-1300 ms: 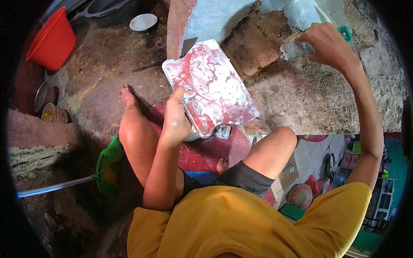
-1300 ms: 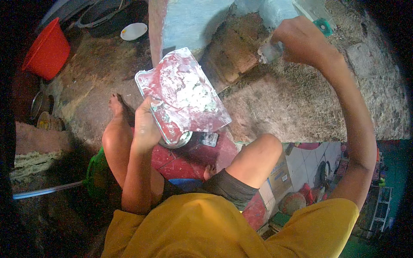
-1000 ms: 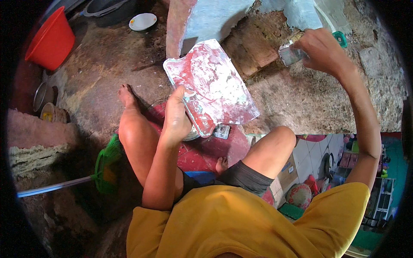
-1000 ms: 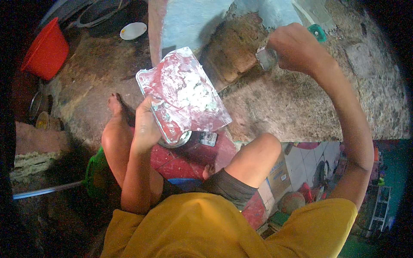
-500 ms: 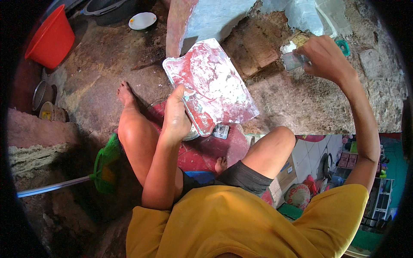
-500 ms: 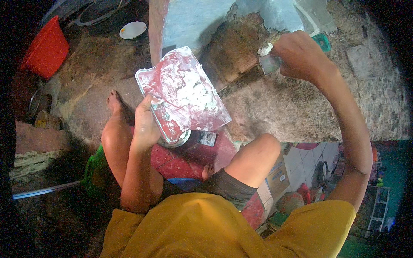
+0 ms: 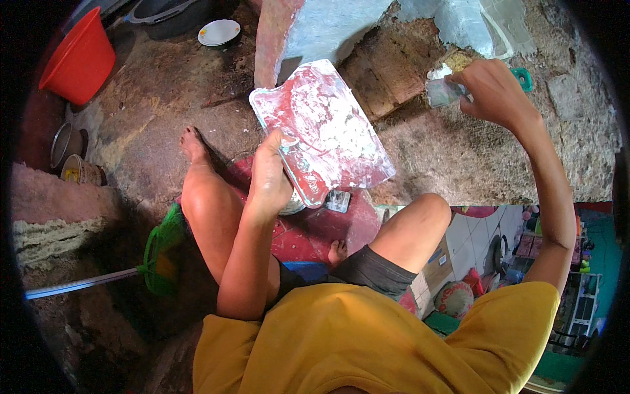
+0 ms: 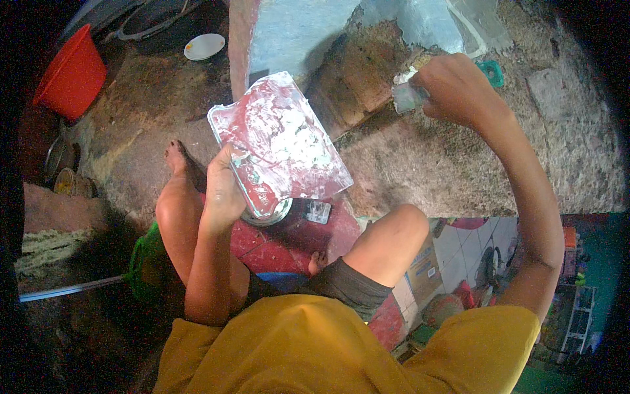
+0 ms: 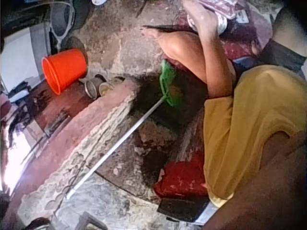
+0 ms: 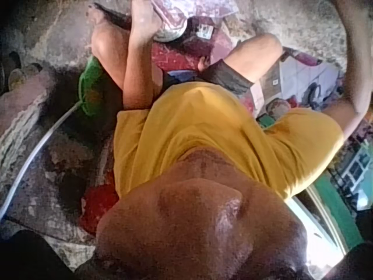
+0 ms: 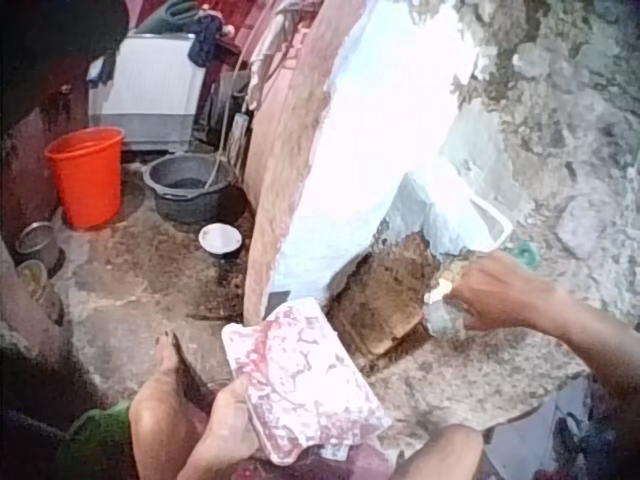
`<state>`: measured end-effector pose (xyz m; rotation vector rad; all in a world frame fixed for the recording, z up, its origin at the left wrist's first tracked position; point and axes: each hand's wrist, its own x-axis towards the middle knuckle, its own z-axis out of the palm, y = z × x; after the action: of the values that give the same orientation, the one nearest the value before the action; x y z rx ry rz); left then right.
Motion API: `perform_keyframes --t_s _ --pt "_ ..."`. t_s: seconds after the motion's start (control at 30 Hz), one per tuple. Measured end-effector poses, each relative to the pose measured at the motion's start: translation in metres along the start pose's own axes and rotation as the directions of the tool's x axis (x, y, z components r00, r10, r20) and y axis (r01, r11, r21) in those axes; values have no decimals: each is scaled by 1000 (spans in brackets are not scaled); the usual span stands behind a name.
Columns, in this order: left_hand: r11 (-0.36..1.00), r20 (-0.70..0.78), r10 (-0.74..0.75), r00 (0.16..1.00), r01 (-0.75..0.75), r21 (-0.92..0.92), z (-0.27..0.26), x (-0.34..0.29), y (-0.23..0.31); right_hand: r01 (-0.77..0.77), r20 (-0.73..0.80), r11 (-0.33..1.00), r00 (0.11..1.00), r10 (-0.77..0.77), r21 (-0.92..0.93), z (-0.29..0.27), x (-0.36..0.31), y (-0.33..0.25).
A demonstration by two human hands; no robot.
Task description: The person applies a plaster-like material to a wall using a putty knife and a hawk.
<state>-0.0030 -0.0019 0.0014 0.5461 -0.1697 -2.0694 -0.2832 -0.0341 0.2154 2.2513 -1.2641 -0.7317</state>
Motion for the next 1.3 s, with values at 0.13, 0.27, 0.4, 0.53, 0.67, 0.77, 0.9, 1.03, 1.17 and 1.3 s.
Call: perform_keyframes --t_s 0.13,0.27,0.4,0.53,0.67,0.77,0.9,1.03,1.17,1.3 --pt "1000 29 26 999 -25 -12 0 -1 0 52 -161 998 986 -47 29 18 -13 12" --pt "996 166 -14 986 28 -83 -11 4 2 -1 -42 999 999 3 50 10 -27 18" --pt "998 144 5 990 4 -56 -11 1 6 -57 -84 991 994 67 118 -32 -45 2" --pt "999 158 27 987 -29 13 -12 -2 6 -193 77 749 979 187 633 -45 -63 -11" --pt "994 132 83 988 -92 62 -5 -2 2 -223 70 499 949 306 837 -10 -85 -62" --pt "990 158 98 983 -113 90 -6 0 -4 -240 38 432 904 425 870 13 -91 -92" --pt "993 255 74 964 -95 72 -6 -5 0 -209 -28 441 881 473 873 23 -86 -108" --pt "997 185 49 982 -59 50 -10 -4 -6 -226 -15 423 868 496 877 25 -81 -117" --pt "996 209 69 975 -78 35 -6 -6 -13 -224 -35 402 838 545 888 34 -77 -126" --pt "991 212 43 976 -68 114 -15 -9 -13 -217 -53 377 806 590 900 27 -66 -132"
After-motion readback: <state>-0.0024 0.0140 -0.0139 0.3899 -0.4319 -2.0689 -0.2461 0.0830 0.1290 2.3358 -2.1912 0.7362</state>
